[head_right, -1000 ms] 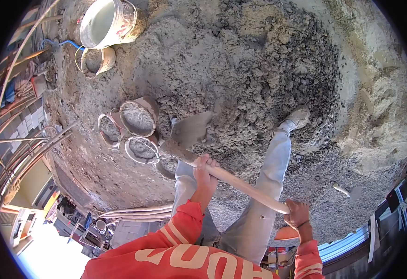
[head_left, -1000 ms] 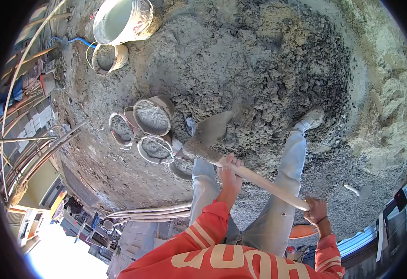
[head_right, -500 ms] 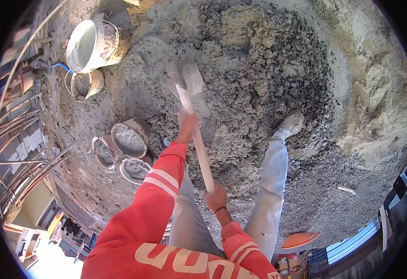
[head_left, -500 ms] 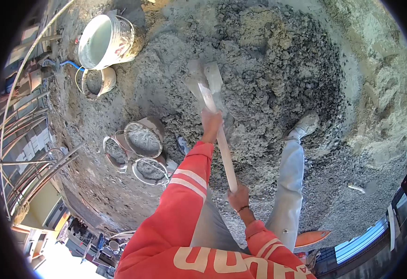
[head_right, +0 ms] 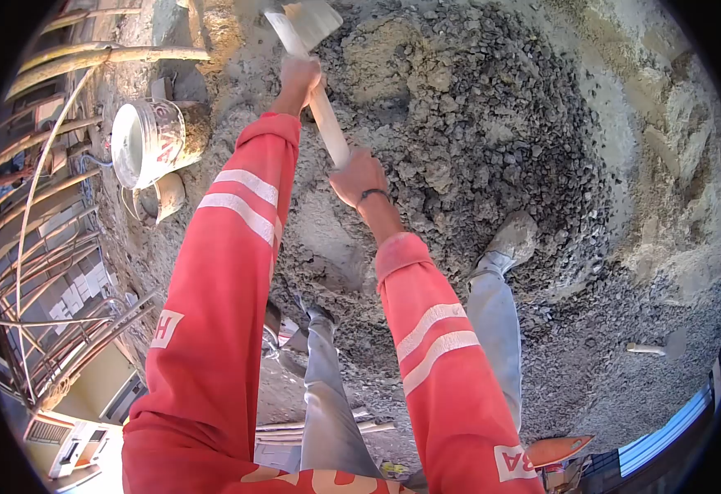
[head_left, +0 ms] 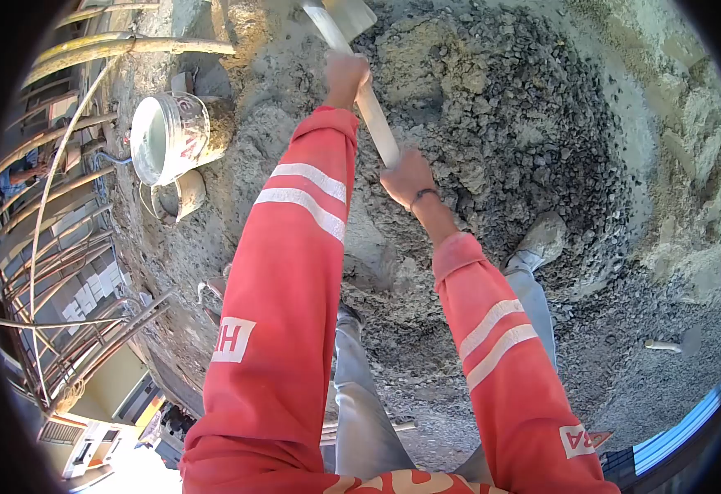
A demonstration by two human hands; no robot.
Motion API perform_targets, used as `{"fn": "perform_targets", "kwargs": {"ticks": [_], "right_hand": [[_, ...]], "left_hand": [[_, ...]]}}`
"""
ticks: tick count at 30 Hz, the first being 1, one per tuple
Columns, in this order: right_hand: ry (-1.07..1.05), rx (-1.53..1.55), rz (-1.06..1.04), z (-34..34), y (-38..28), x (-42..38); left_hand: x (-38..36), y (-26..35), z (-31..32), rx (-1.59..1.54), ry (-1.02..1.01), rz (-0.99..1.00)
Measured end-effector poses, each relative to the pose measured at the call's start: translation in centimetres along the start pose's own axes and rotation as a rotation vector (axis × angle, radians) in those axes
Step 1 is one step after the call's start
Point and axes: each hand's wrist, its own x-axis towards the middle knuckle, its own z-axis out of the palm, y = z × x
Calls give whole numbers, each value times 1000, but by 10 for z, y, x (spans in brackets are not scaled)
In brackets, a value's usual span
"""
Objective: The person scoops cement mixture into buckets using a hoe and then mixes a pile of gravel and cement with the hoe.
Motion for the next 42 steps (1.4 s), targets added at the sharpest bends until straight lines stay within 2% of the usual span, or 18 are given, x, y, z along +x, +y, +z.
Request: {"fn": "perform_targets", "kwargs": {"ticks": [1,5,9,13,17,22,26,28,29,30,32,33,35,36,37,39,40,42], "right_hand": [[-5,11,8,-5,8,-4],[-58,130,-1,-19,14,-62],[22,173,141,-5,12,-115],[89,189,61,25,89,-187],[89,227,229,49,99,-289],[184,106,308,98,121,-423],[162,127,245,107,136,-446],[208,-20,46,102,133,-397],[120,62,107,87,113,-357],[235,61,-104,86,112,-310],[205,87,-182,58,68,-206],[232,138,-251,46,45,-155],[253,208,-342,23,-3,-61],[149,235,-320,13,-19,-16],[128,254,-349,5,-34,20],[18,226,-291,-3,-44,87],[-87,180,-166,8,-36,124],[-35,124,-131,3,-36,122]], "left_hand": [[-3,-15,19,221,8,-43],[-61,9,12,211,77,-108],[-101,1,7,395,-140,-157],[-199,-36,11,298,-217,-228],[-306,-48,-26,157,-204,-150],[-430,-89,-91,141,-271,-319],[-445,-63,-135,-138,-305,-508],[-404,-45,-135,-186,-249,-440],[-372,-39,-129,-194,-191,-351],[-332,-29,-120,-203,-135,-260],[-247,42,-118,-460,-110,-107],[-189,24,-93,-155,122,225],[-113,68,-75,49,195,256],[-76,69,-58,195,296,391],[-38,61,-39,280,269,363],[77,-8,15,775,-45,401],[69,0,21,788,-46,405],[33,36,26,625,60,8]]}}
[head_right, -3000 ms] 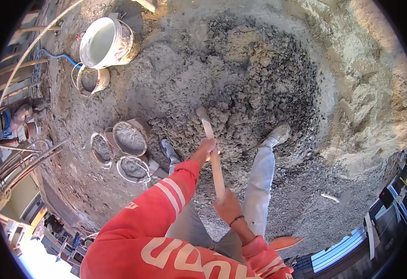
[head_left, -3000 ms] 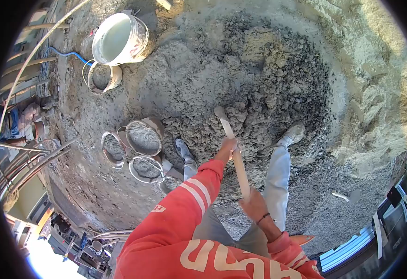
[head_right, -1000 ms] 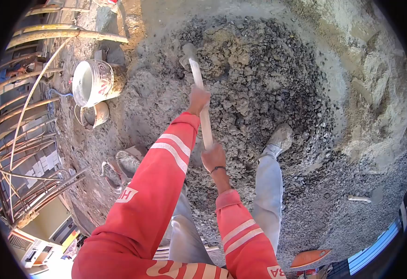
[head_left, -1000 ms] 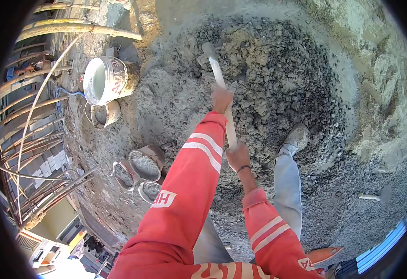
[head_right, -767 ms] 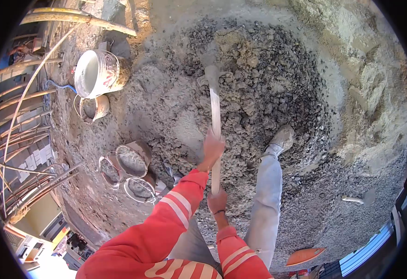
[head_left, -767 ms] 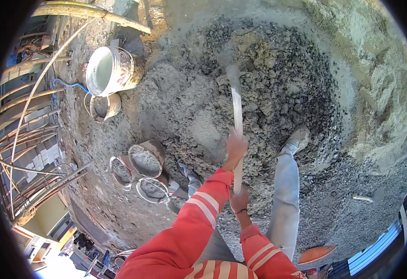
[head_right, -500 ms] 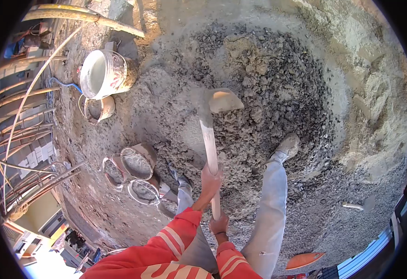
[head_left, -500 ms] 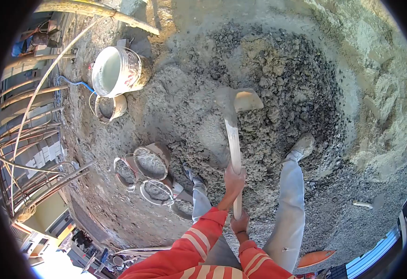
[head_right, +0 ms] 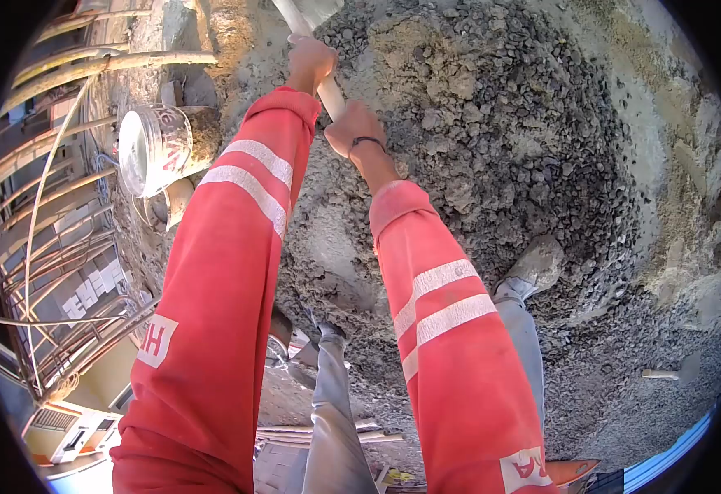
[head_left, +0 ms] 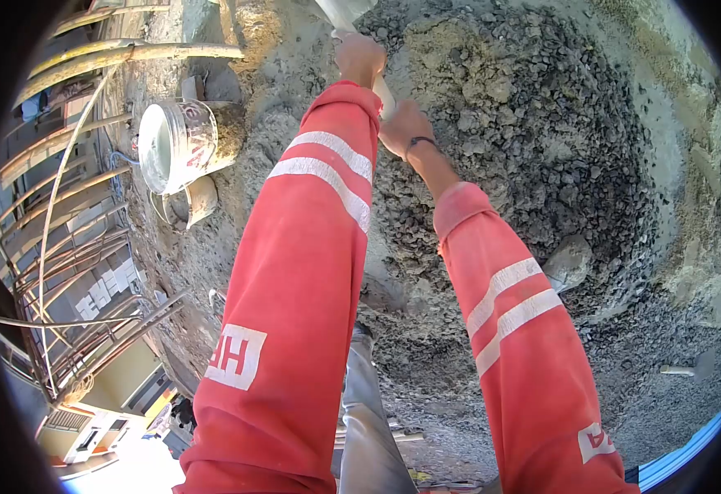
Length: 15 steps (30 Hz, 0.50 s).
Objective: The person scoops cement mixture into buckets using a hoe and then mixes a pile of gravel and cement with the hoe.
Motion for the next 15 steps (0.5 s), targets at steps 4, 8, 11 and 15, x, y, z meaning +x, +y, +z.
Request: {"fn": "perform_targets", "kwargs": {"ticks": [4,8,11,15], "right_hand": [[4,-61,81,-15,-20,-30],[31,55,158,-17,-24,-62],[-13,65,144,-25,-4,-87],[116,-14,176,1,27,-140]], "left_hand": [[17,-5,0,101,-166,5],[-29,19,-23,113,-230,9],[-67,20,-33,48,-238,18],[-116,-5,-39,103,-364,181]]}}
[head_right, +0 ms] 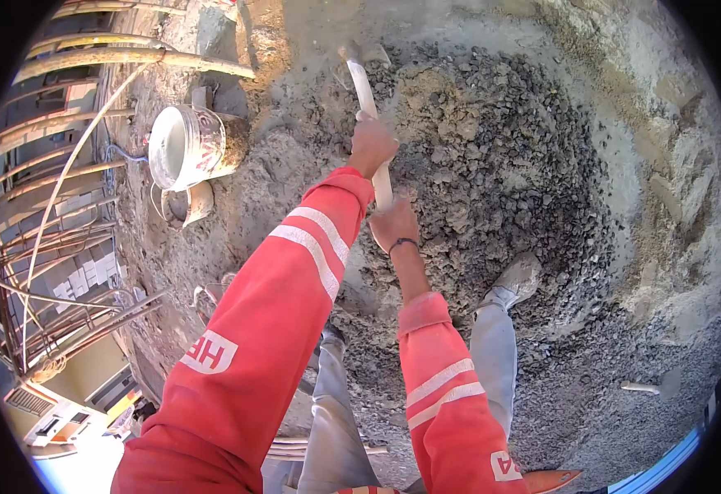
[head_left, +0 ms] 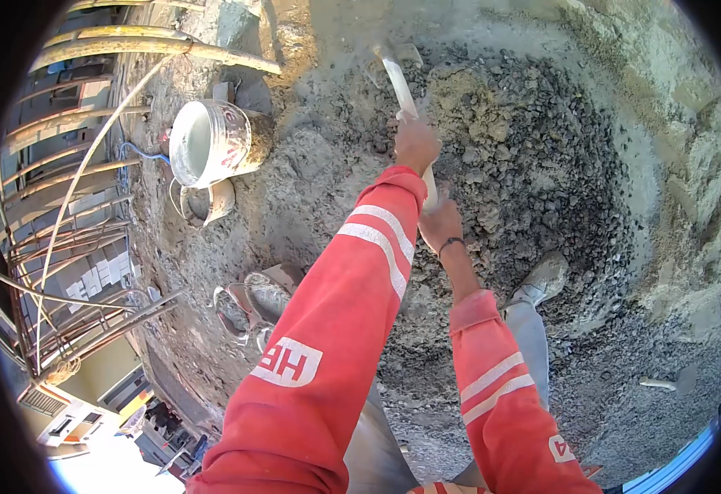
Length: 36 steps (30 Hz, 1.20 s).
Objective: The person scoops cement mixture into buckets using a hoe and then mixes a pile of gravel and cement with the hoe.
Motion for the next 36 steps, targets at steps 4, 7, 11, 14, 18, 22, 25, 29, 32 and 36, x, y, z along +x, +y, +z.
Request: {"fn": "perform_targets", "kwargs": {"ticks": [4,7,11,14,18,22,25,29,32,36], "right_hand": [[-130,3,37,-22,7,-93],[-11,-42,108,-9,54,-166],[-1,42,127,3,70,-238],[32,-137,185,21,53,-291],[5,-372,243,44,58,-370],[-92,-415,278,59,78,-452],[8,-302,130,74,117,-482],[-42,-368,-83,85,96,-409],[-38,-314,-215,99,33,-292],[-160,-238,-250,107,-48,-160]], "left_hand": [[-77,-17,36,-214,5,-92],[-139,-32,83,-357,-81,-156],[-179,-48,89,-464,-79,-282],[-163,-96,134,-772,-94,-435],[-223,-161,156,-1198,-245,-510],[-329,-215,167,-1296,-159,-564],[-364,-196,64,-1439,-141,-722],[-324,-209,-3,-1556,-57,-580],[-231,-206,-63,-1470,217,-277],[-55,-255,-34,-859,549,-143]]}}
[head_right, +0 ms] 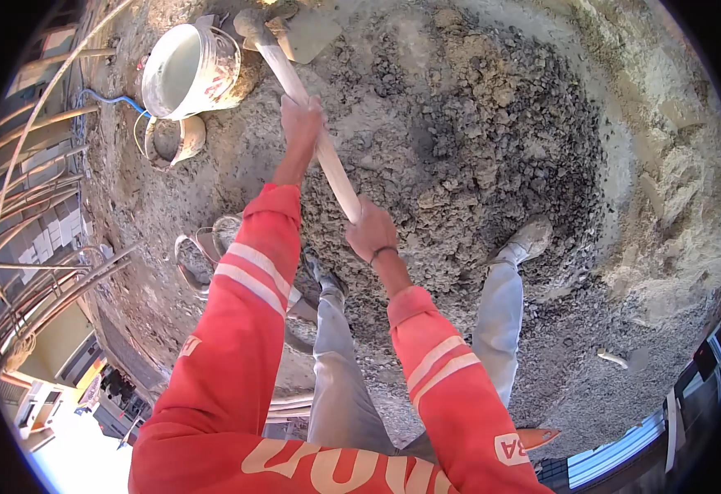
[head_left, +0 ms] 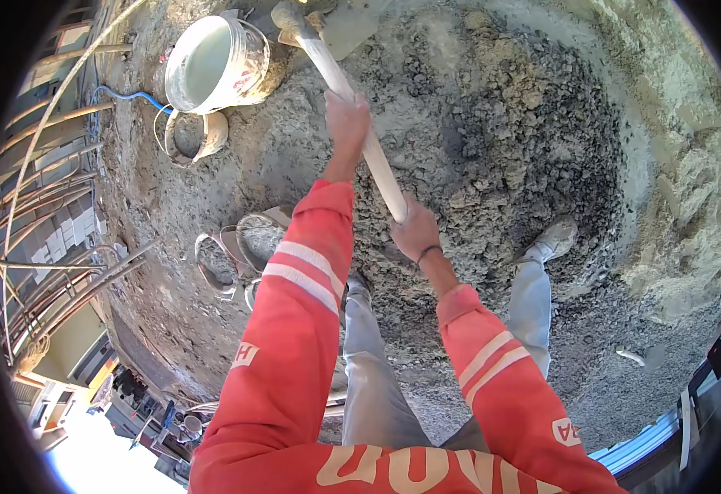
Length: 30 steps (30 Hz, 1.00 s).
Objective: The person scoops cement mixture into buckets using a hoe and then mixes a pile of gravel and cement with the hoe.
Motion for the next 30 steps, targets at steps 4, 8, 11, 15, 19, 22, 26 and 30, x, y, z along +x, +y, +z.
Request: {"fn": "perform_targets", "kwargs": {"ticks": [4,8,11,15,19,22,26,30], "right_hand": [[-137,-76,182,-14,1,-16],[-230,-42,378,-26,14,-122],[-264,-94,411,-76,45,-188],[-321,-102,274,-157,90,-271],[-496,-356,243,-249,162,-290],[-435,-521,115,-281,211,-325],[-440,-525,103,-300,198,-384],[-416,-678,300,-283,146,-413]], "left_hand": [[-6,-62,42,384,-95,-288],[-134,-50,23,412,-400,-526],[-240,-84,40,131,-368,-766],[-284,-58,39,-867,-188,-1341],[-362,-22,46,-913,-91,-1339],[-424,17,11,-1078,7,-1309],[-476,83,-41,-1014,77,-1334],[-473,62,-36,-855,-44,-1308]]}}
